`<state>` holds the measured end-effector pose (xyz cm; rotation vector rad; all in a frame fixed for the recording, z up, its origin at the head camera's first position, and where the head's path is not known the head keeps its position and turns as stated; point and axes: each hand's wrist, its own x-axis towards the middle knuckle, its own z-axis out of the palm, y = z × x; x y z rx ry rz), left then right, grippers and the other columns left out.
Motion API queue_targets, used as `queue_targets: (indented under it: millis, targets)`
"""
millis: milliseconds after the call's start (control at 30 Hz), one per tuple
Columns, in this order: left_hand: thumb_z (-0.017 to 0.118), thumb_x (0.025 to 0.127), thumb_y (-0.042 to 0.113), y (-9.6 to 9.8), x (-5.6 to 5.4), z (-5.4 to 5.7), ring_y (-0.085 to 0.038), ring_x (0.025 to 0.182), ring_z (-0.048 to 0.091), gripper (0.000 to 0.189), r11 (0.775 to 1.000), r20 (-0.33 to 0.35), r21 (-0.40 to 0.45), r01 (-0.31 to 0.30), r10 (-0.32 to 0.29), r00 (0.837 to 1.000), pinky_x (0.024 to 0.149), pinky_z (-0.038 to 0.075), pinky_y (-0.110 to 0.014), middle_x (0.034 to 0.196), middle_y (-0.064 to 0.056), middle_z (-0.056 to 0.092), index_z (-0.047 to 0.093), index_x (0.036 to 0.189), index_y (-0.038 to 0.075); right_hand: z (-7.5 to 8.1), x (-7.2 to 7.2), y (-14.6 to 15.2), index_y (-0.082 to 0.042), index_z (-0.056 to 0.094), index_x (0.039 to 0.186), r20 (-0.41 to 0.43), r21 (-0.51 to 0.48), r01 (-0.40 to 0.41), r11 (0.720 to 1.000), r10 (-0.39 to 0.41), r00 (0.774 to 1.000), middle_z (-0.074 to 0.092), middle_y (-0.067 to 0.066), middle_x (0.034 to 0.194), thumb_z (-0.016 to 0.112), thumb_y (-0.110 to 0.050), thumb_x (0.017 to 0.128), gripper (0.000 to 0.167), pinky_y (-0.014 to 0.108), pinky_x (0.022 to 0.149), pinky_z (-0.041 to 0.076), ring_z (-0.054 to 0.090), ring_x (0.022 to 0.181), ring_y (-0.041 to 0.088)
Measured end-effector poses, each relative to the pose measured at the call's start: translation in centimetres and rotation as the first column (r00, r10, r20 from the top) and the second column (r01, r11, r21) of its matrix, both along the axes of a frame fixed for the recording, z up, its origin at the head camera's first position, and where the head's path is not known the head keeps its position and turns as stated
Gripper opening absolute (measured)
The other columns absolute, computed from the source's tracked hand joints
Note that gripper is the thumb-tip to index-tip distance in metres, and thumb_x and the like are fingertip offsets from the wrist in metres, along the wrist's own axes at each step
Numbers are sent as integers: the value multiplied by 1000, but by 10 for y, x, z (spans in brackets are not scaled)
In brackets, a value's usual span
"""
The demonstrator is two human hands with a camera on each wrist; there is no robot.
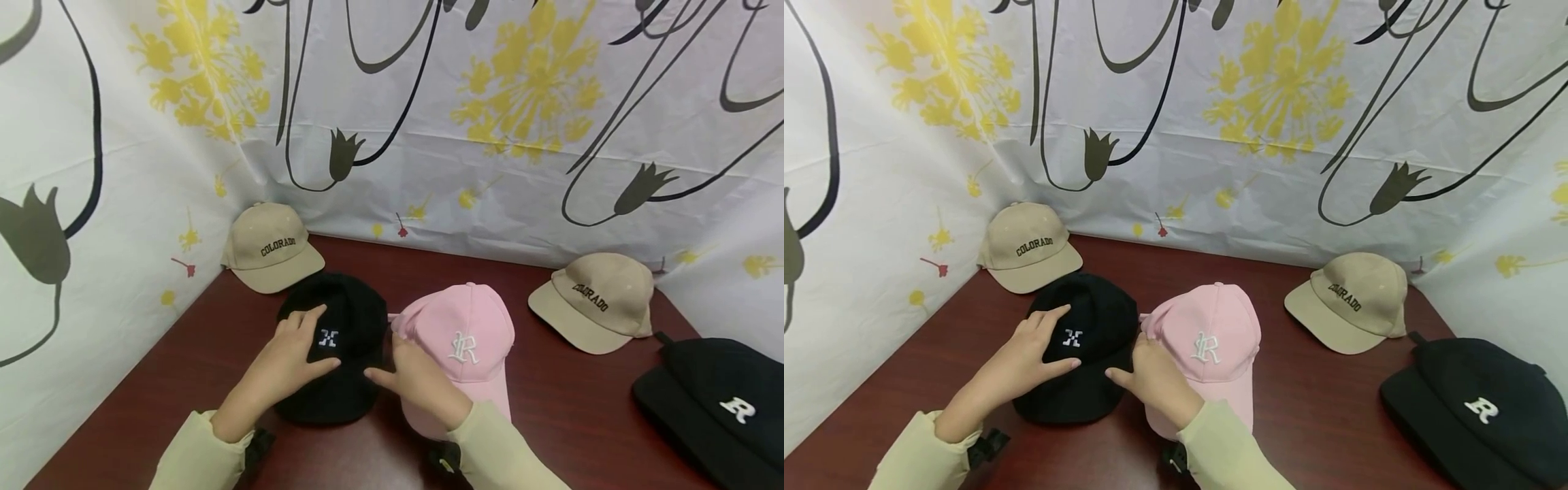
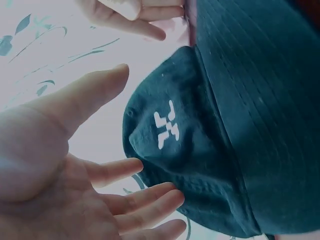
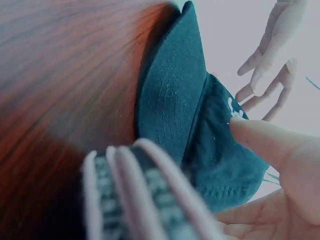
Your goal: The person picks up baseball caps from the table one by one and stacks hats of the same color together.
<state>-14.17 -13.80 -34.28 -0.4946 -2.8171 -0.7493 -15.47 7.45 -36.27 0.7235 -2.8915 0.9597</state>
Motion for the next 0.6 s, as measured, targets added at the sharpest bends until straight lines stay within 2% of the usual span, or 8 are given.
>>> queue_targets:
  millis: [100, 167, 233, 333, 433, 600]
  targets:
    - [75, 76, 28, 5, 0, 1, -40, 112, 42, 77, 1000, -3, 2, 3, -2, 1000, 81, 44, -51, 122, -24, 44, 36, 136, 0, 3, -1, 4, 8, 41, 127, -18, -30, -4, 1000, 3, 1000, 62, 16, 90, 70, -26, 81, 64, 33, 75, 47, 59, 84, 21]
    - [75, 77, 28, 8, 0, 2, -40, 113, 42, 76, 1000, 0, 4, 5, -5, 1000, 81, 44, -50, 122, -23, 44, 36, 136, 0, 5, -1, 7, 5, 47, 118, -26, -37, 0, 999, -1, 1000, 55, 6, 70, 70, -26, 81, 54, 28, 62, 45, 55, 67, 15]
    - [74, 77, 28, 11, 0, 4, -40, 113, 42, 76, 1000, 4, 7, 11, -11, 1000, 82, 44, -50, 123, -23, 44, 36, 137, 0, 9, -1, 9, 3, 51, 109, -32, -38, 9, 999, -10, 999, 44, -2, 60, 70, -26, 81, 45, 25, 54, 40, 45, 57, 11]
    - [75, 77, 28, 16, -1, 6, -39, 114, 41, 76, 1000, 4, 17, 20, -20, 1000, 83, 43, -49, 124, -22, 44, 36, 137, 1, 14, -1, 14, 1, 53, 95, -10, -50, 34, 998, -35, 999, 40, -2, 58, 69, -28, 81, 36, 25, 51, 37, 40, 53, 10]
    - [75, 76, 29, 21, -3, 7, -38, 114, 41, 77, 999, -13, 18, 26, -26, 1000, 82, 44, -48, 125, -22, 43, 36, 137, 2, 19, 0, 19, 0, 53, 86, 11, -63, 67, 996, -67, 998, 44, 1, 62, 69, -27, 81, 32, 26, 54, 39, 44, 57, 11]
    - [75, 76, 31, 26, -4, 7, -36, 115, 40, 79, 1000, -24, 23, 20, -20, 1000, 80, 45, -48, 126, -21, 41, 36, 138, 3, 26, 2, 28, 4, 56, 100, 28, -95, 99, 990, -97, 995, 61, 12, 88, 69, -28, 81, 40, 35, 72, 48, 61, 83, 21]
